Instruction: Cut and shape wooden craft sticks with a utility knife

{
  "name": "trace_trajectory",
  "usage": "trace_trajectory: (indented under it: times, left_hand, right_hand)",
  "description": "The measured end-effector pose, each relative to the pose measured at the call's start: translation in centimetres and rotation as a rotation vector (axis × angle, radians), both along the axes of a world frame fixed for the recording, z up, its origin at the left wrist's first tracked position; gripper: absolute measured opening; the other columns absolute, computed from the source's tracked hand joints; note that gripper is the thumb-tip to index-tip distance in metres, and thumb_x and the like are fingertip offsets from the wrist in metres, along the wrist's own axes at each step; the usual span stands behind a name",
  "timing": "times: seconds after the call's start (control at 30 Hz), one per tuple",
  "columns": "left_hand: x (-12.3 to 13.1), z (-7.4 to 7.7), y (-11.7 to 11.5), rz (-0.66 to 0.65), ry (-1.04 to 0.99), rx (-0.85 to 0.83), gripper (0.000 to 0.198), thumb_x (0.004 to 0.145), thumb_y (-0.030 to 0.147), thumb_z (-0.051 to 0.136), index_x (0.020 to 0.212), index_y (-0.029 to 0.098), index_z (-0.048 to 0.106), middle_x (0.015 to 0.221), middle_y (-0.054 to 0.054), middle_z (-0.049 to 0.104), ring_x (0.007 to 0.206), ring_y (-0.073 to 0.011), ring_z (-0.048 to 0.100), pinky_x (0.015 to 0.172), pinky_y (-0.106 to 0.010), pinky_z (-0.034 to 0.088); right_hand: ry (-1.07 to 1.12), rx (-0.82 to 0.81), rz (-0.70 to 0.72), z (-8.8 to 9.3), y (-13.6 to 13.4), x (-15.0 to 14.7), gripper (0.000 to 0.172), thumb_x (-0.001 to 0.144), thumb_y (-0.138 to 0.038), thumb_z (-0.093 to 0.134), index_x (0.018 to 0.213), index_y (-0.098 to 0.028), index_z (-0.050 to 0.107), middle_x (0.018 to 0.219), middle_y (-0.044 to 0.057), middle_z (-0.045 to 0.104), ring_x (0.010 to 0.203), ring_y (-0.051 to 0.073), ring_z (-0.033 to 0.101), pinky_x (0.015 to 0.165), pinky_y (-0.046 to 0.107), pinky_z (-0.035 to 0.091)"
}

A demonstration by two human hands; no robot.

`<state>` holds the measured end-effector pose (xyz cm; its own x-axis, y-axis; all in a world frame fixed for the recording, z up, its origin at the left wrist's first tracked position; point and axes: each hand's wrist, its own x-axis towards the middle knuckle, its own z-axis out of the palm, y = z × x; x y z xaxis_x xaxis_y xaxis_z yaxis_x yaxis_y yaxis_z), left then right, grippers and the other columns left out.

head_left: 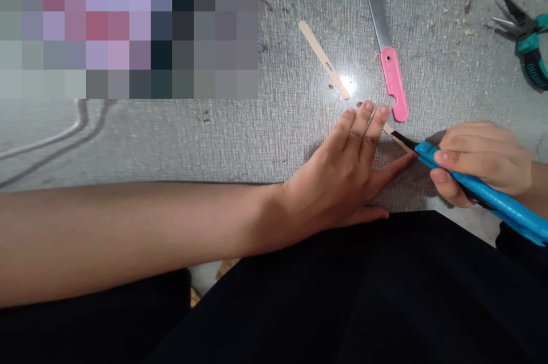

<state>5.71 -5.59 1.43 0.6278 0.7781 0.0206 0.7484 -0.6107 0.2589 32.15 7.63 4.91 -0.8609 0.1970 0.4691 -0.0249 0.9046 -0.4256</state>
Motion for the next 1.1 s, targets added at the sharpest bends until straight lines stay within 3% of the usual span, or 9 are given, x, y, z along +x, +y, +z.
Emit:
trace_trajectory:
  times: [0.33,0.53,0.83,1.1]
  left_hand:
    - [0.13,0.24,0.02,0.011,0.007,-0.010,0.114,0.109,0.082,0.068,0.194,0.023,0.019,0.197,-0.031,0.029,0.180,-0.0624,0.034,0.142,-0.076,0.045]
    - [0.01,-0.13,0.08,-0.005,-0.030,-0.013,0.133,0.097,0.092,0.078,0.195,0.023,0.018,0.198,-0.034,0.022,0.180,-0.0648,0.032,0.143,-0.078,0.042]
    - [0.09,-0.11,-0.01,-0.002,-0.002,0.046,0.129,0.102,0.091,0.071,0.193,0.018,0.017,0.194,-0.039,0.030,0.178,-0.0644,0.037,0.140,-0.076,0.047]
    - [0.04,-0.02,0.09,-0.011,-0.030,-0.023,0.133,0.097,0.091,0.080,0.194,0.022,0.018,0.198,-0.036,0.021,0.180,-0.0653,0.032,0.143,-0.078,0.040]
  right_hand:
    - [-0.038,-0.023,0.009,0.11,0.05,0.20,0.020,0.102,-0.016,0.076,0.111,-0.028,0.063,0.079,-0.004,0.071,0.061,0.018,0.066,0.056,0.033,0.061]
    - [-0.035,-0.005,-0.001,0.23,-0.01,0.17,0.019,0.104,-0.017,0.074,0.111,-0.029,0.062,0.078,-0.004,0.072,0.061,0.017,0.066,0.056,0.032,0.062]
    - [-0.050,0.013,-0.022,0.15,-0.08,0.15,0.016,0.106,-0.017,0.069,0.111,-0.030,0.060,0.077,-0.005,0.071,0.060,0.016,0.066,0.056,0.031,0.062]
    - [-0.018,-0.046,-0.046,0.23,-0.45,0.07,0.019,0.102,-0.012,0.072,0.107,-0.027,0.062,0.079,-0.003,0.067,0.063,0.016,0.063,0.056,0.032,0.059]
